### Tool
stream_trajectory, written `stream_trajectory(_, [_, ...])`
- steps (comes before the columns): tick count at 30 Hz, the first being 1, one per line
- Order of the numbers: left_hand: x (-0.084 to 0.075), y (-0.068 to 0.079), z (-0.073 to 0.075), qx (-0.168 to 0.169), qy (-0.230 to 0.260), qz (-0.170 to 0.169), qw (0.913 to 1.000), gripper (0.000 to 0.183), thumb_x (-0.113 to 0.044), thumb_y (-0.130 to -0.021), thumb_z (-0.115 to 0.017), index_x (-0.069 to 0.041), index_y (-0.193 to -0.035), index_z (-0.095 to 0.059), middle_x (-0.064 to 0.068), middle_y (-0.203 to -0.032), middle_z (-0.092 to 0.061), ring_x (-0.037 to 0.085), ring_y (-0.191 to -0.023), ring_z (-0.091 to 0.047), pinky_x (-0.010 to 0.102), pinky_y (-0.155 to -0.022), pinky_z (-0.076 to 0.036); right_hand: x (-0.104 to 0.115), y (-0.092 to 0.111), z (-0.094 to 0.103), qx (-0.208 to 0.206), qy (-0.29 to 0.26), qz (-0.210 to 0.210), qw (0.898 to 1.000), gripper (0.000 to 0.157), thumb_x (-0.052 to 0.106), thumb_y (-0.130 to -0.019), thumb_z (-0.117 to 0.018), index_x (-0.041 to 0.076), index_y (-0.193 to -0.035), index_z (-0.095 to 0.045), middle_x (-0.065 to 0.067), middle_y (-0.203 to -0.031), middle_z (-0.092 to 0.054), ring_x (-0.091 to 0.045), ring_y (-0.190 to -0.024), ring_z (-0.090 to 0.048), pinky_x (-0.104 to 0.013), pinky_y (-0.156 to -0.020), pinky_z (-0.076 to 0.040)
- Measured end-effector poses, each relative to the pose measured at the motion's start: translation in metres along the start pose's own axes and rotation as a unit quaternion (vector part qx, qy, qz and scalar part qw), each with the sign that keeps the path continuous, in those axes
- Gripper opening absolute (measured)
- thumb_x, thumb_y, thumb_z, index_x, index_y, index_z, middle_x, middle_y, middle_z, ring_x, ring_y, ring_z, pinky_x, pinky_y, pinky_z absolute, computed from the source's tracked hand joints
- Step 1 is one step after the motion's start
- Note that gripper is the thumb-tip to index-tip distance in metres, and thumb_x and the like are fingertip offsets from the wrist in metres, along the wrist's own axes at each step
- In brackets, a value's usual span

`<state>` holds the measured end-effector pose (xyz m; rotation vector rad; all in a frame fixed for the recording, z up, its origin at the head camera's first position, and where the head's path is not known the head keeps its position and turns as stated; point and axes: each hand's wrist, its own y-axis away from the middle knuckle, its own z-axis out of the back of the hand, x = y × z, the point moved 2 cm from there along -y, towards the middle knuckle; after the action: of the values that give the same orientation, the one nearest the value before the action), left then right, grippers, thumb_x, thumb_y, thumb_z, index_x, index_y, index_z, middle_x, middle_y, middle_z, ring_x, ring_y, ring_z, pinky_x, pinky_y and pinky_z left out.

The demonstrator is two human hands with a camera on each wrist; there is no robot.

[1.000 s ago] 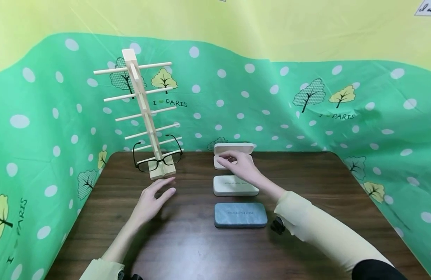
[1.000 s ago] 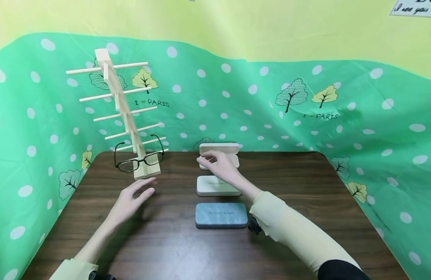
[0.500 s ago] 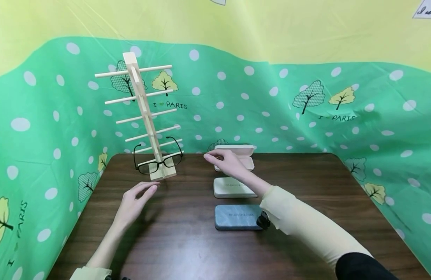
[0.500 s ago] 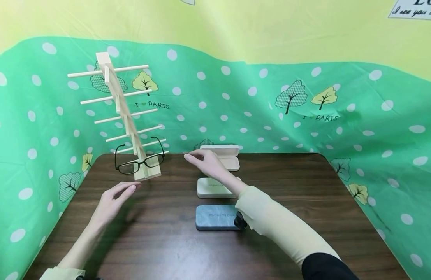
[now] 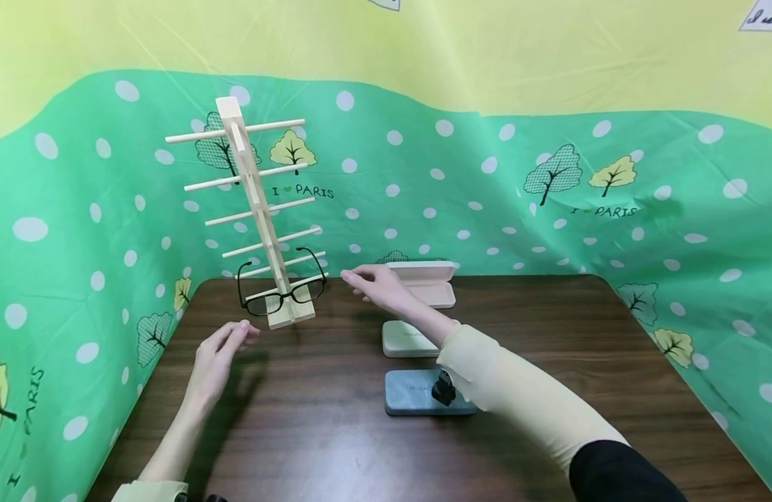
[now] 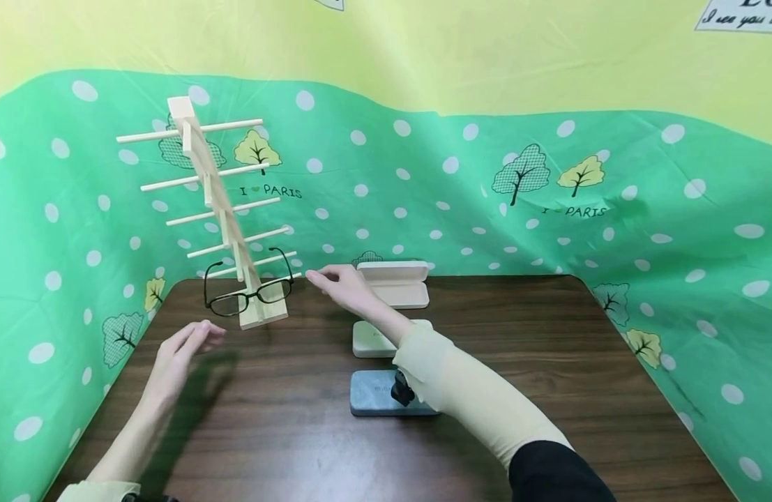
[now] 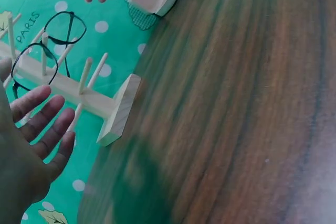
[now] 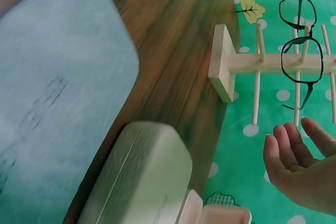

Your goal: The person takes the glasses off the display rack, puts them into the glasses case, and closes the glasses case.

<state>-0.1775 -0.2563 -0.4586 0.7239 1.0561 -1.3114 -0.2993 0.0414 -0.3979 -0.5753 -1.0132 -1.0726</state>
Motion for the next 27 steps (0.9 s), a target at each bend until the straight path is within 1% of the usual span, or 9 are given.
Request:
stream_trajectory(2, [-0.001, -0.002, 0.003, -0.002, 0.032, 0.004, 0.9995, 0.048, -0.039, -0.110, -0.045, 0.003, -0.114, -0.069, -0.022, -0.094, -0.073, 0.000, -0.094, -0.071, 0.016, -0.086, -0.055, 0.002, -0.003, -0.005, 0.004, -0.018, -0.003, 1.000, 0.046, 0.043, -0.104, -0.059, 0.007, -0.131, -0.069, -0.014, -0.126, -0.070, -0.036, -0.117, -0.069, -0.046, -0.097, -0.059])
stream_trajectory(4, [-0.002, -0.004, 0.005, -0.003, 0.062, 0.010, 0.9980, 0.050, -0.038, -0.111, -0.044, 0.006, -0.117, -0.066, -0.020, -0.096, -0.074, 0.001, -0.093, -0.072, 0.018, -0.086, -0.056, 0.003, -0.006, -0.010, 0.010, -0.031, -0.006, 0.999, 0.045, 0.042, -0.104, -0.059, 0.006, -0.128, -0.070, -0.015, -0.123, -0.071, -0.036, -0.117, -0.069, -0.046, -0.097, -0.059])
stream_trajectory(6, [-0.003, -0.006, 0.007, -0.004, 0.078, 0.016, 0.9968, 0.051, -0.038, -0.111, -0.043, 0.006, -0.120, -0.064, -0.017, -0.098, -0.075, 0.002, -0.094, -0.072, 0.019, -0.087, -0.056, 0.003, -0.009, -0.014, 0.016, -0.044, -0.010, 0.999, 0.044, 0.042, -0.104, -0.058, 0.006, -0.126, -0.071, -0.015, -0.122, -0.071, -0.037, -0.117, -0.069, -0.045, -0.096, -0.059])
stream_trajectory(9, [-0.003, -0.010, 0.008, -0.005, 0.083, 0.023, 0.9962, 0.052, -0.041, -0.111, -0.042, 0.005, -0.127, -0.062, -0.015, -0.101, -0.075, 0.002, -0.095, -0.071, 0.019, -0.087, -0.056, 0.003, -0.012, -0.018, 0.024, -0.054, -0.016, 0.998, 0.043, 0.042, -0.105, -0.058, 0.006, -0.124, -0.071, -0.016, -0.120, -0.073, -0.038, -0.118, -0.068, -0.043, -0.094, -0.059])
stream_trajectory(13, [-0.005, -0.014, 0.009, -0.009, 0.082, 0.030, 0.9962, 0.055, -0.044, -0.111, -0.040, 0.004, -0.131, -0.058, -0.017, -0.101, -0.074, -0.001, -0.096, -0.070, 0.018, -0.087, -0.056, 0.004, -0.015, -0.021, 0.031, -0.056, -0.018, 0.998, 0.045, 0.042, -0.105, -0.056, 0.004, -0.125, -0.070, -0.017, -0.120, -0.074, -0.034, -0.113, -0.071, -0.037, -0.089, -0.060])
stream_trajectory(16, [-0.007, -0.015, 0.008, -0.012, 0.095, 0.039, 0.9946, 0.054, -0.045, -0.111, -0.041, 0.004, -0.129, -0.057, -0.019, -0.099, -0.074, -0.002, -0.094, -0.070, 0.018, -0.087, -0.056, 0.005, -0.017, -0.023, 0.036, -0.064, -0.022, 0.997, 0.048, 0.043, -0.106, -0.055, 0.003, -0.127, -0.069, -0.018, -0.121, -0.074, -0.032, -0.111, -0.072, -0.035, -0.088, -0.060])
stream_trajectory(19, [-0.009, -0.018, 0.006, -0.015, 0.118, 0.047, 0.9918, 0.048, -0.044, -0.110, -0.044, 0.000, -0.124, -0.058, -0.018, -0.096, -0.074, -0.001, -0.092, -0.071, 0.018, -0.086, -0.057, 0.005, -0.018, -0.023, 0.037, -0.079, -0.028, 0.996, 0.047, 0.043, -0.106, -0.055, 0.003, -0.127, -0.069, -0.018, -0.121, -0.075, -0.035, -0.113, -0.072, -0.034, -0.087, -0.060])
stream_trajectory(23, [-0.011, -0.022, 0.002, -0.022, 0.130, 0.049, 0.9900, 0.039, -0.042, -0.109, -0.049, -0.006, -0.113, -0.064, -0.013, -0.094, -0.075, 0.003, -0.090, -0.072, 0.019, -0.084, -0.058, 0.006, -0.020, -0.025, 0.039, -0.094, -0.033, 0.994, 0.044, 0.039, -0.106, -0.056, 0.002, -0.126, -0.069, -0.020, -0.120, -0.074, -0.036, -0.113, -0.072, -0.036, -0.087, -0.059])
stream_trajectory(27, [-0.011, -0.025, -0.001, -0.023, 0.125, 0.048, 0.9908, 0.045, -0.039, -0.108, -0.052, 0.002, -0.114, -0.068, -0.015, -0.092, -0.075, 0.006, -0.088, -0.073, 0.019, -0.082, -0.059, 0.008, -0.021, -0.029, 0.047, -0.096, -0.037, 0.994, 0.038, 0.034, -0.105, -0.058, 0.003, -0.124, -0.070, -0.023, -0.121, -0.073, -0.036, -0.112, -0.072, -0.036, -0.086, -0.059])
